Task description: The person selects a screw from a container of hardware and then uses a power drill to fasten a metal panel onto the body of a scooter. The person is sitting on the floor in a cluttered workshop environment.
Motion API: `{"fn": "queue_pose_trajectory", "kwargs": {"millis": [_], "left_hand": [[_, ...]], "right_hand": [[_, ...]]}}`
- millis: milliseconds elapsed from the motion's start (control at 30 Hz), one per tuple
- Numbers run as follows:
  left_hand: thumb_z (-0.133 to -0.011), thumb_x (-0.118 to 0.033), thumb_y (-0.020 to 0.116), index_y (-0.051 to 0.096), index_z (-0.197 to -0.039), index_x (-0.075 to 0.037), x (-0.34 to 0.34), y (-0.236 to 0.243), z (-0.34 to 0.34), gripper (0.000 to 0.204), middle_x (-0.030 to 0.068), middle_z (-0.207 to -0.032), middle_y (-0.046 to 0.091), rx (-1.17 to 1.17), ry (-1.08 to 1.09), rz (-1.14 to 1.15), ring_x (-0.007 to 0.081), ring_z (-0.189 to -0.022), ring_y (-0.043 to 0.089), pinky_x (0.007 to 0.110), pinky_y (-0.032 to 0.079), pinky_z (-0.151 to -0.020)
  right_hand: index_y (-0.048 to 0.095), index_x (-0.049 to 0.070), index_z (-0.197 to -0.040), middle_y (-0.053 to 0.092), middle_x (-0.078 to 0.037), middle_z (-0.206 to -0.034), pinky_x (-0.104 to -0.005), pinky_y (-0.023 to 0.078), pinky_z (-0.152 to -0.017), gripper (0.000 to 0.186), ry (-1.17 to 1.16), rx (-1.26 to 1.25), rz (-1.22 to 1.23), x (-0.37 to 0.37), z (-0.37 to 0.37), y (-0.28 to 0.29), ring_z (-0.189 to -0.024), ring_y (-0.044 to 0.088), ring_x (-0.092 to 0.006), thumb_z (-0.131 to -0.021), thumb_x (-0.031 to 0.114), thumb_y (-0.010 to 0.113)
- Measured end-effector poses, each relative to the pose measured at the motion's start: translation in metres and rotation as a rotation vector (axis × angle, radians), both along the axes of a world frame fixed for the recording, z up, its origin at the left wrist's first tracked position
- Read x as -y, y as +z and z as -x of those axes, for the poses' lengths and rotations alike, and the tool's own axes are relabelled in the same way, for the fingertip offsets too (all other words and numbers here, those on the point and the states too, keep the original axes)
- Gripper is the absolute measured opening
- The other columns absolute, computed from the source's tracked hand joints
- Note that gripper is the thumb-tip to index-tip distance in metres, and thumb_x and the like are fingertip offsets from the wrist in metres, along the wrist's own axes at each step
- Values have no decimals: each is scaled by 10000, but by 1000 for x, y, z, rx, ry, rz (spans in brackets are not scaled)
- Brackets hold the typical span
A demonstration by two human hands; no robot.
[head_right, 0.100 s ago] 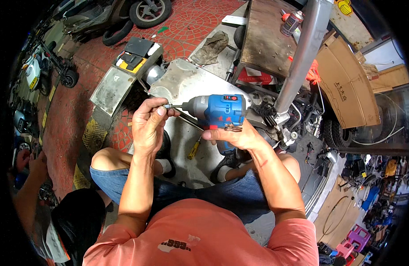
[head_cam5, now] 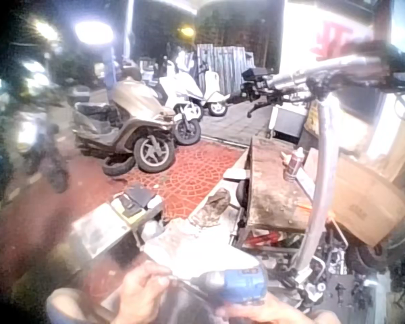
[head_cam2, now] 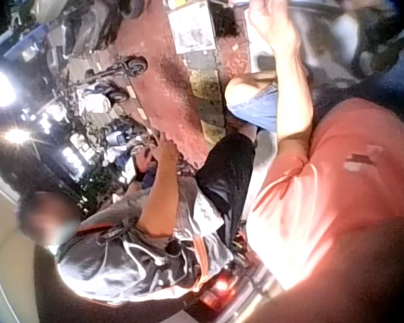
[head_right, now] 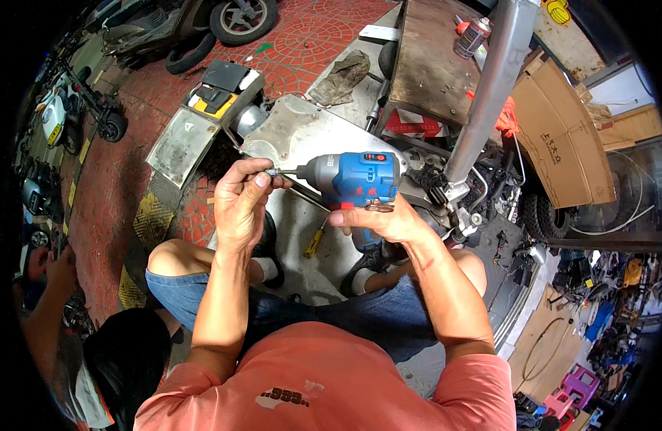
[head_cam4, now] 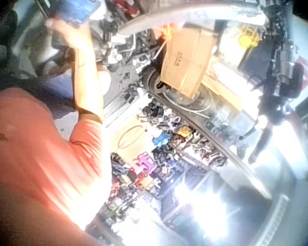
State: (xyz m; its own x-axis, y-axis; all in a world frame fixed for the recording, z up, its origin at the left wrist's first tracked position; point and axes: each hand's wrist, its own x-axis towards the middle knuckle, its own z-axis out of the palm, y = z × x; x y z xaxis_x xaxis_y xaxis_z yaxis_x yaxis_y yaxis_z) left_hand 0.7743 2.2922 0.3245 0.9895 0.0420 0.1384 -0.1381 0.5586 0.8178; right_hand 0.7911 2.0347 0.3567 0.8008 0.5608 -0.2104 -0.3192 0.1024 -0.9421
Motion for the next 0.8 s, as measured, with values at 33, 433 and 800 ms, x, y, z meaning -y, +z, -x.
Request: {"fn": "queue_pose_trajectory", "kwargs": {"millis": [33, 433, 800], "left_hand": [[-967, -84, 715, 666, -1154, 46, 0, 0, 0, 233, 119, -1022, 710, 3, 0, -4, 246, -910, 743, 355, 588, -876], [-971, -53, 704, 673, -1147, 46, -1, 3, 3, 204, 106, -1064, 683, 87, 23, -49, 242, -944, 739, 349, 595, -890], [-961, -80, 717, 676, -1145, 47, 2, 6, 3, 226, 130, -1068, 648, 132, 69, -136, 239, -918, 686, 426, 594, -888]], "right_hand": [[675, 27, -1037, 669, -51, -789, -308, 507, -610, 270, -1, -18, -15, -1, 0, 2, -669, 636, -151, -831, 94, 837], [674, 28, -1090, 677, -53, -835, -301, 519, -611, 305, -13, -85, -66, -4, 3, 7, -682, 641, -151, -827, 70, 823], [683, 38, -1064, 681, -54, -833, -307, 528, -606, 279, -19, -116, -101, -3, 3, 9, -670, 650, -161, -823, 62, 822]]}}
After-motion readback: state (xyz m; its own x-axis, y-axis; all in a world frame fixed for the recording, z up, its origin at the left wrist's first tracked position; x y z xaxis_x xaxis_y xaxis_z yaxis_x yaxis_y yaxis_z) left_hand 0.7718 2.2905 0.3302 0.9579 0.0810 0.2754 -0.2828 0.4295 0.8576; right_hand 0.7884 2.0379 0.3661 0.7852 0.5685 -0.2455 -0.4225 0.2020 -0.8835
